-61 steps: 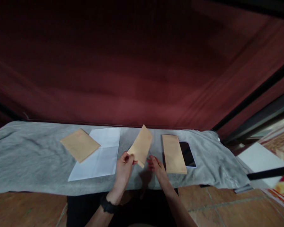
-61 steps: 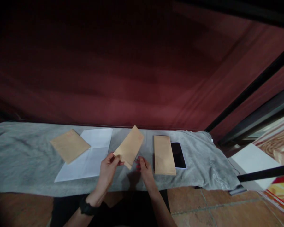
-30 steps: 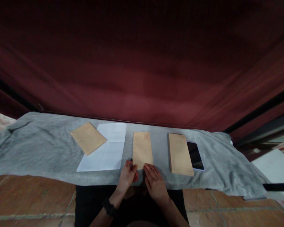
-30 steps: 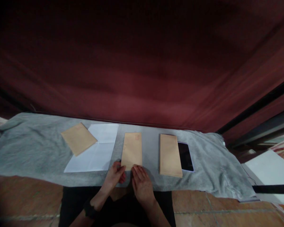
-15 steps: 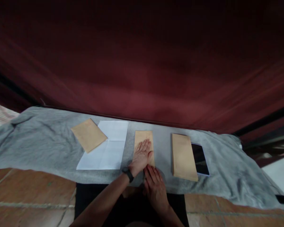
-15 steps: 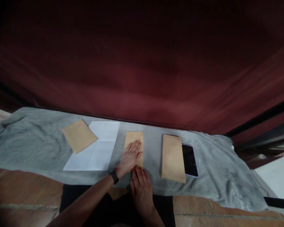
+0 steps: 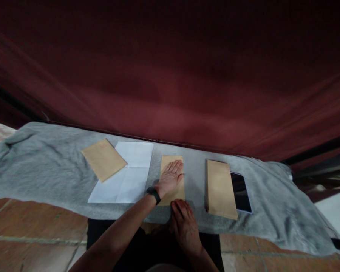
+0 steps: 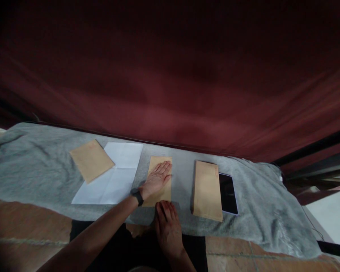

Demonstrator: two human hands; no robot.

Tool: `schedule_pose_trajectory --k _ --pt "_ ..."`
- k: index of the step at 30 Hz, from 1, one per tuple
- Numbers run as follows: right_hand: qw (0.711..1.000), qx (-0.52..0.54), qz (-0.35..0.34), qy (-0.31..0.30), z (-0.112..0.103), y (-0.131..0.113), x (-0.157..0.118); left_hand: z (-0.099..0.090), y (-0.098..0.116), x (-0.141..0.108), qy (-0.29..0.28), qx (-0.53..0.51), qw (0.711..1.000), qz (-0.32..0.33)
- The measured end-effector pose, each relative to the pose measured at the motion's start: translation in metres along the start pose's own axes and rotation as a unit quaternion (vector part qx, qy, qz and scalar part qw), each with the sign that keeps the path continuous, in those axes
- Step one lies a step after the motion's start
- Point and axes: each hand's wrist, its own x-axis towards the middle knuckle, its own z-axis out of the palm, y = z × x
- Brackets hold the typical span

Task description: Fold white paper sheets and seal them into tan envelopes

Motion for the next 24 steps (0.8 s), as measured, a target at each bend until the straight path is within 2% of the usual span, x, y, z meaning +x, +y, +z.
schedule_pose_trajectory --k 6,10,16,20,24 --pt "1.000 -0.017 -0.002 0.009 -0.001 0.000 0.000 0.001 0.003 -0.019 -0.016 -0.007 1.000 0.023" --pt "0.999 -0.022 -0.027 0.006 -0.006 0.003 -0.001 -0.001 0.004 -0.035 -0.036 -0.020 0.998 0.041" --pt "0.997 -0.047 -0.069 0.003 -0.001 0.010 -0.010 -0.022 0.017 -0.069 -0.067 -0.041 0.995 0.063" --pt "0.995 -0.051 -0.081 0.003 0.004 0.013 -0.015 -0.034 0.023 -0.098 -0.052 -0.040 0.994 0.092" --pt "0.997 -0.030 -0.070 0.012 0.002 0.020 -0.016 -0.038 0.023 -0.127 -0.029 -0.025 0.989 0.142"
